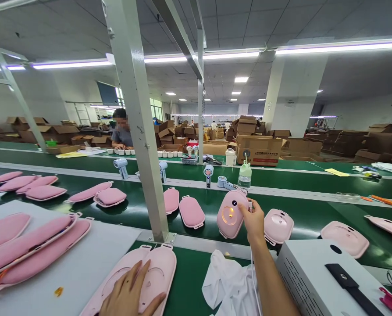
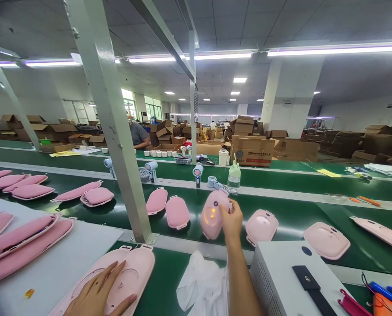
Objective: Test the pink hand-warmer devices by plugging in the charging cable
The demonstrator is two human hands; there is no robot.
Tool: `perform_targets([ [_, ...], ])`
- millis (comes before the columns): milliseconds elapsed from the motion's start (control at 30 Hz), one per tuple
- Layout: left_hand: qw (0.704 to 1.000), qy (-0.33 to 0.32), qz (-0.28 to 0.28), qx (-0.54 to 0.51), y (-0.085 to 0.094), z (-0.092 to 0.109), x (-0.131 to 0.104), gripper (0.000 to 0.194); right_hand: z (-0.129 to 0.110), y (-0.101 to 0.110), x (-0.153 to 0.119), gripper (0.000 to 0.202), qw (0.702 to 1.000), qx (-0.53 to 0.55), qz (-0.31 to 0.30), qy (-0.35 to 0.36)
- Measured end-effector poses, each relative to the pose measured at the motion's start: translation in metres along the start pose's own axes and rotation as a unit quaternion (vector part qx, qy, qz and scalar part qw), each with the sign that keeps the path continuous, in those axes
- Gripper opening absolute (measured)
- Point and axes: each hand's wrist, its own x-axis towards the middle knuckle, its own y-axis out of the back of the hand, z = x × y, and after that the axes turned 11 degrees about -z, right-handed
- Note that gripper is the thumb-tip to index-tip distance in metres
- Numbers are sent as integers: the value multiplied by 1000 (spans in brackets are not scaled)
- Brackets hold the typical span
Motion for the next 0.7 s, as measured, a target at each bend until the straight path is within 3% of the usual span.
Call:
perform_targets([
  [100,999,-53,8,-5,14,23,17,60,0,-1,0,48,1000,-6,0,1],
  [233,991,-131,0,-9,26,67,68,41,0,-1,-1,48,1000,-9,2,4],
  [433,978,-203,-16,33,16,111,142,57,3,-1,1,48,1000,-10,4,13],
  [567,981,-192,-11,13,15,123,156,41,5,0,3,45,1000,-21,-3,14],
  [700,981,-175,22,-79,49,122,155,26,9,0,10,41,999,-32,-17,7],
])
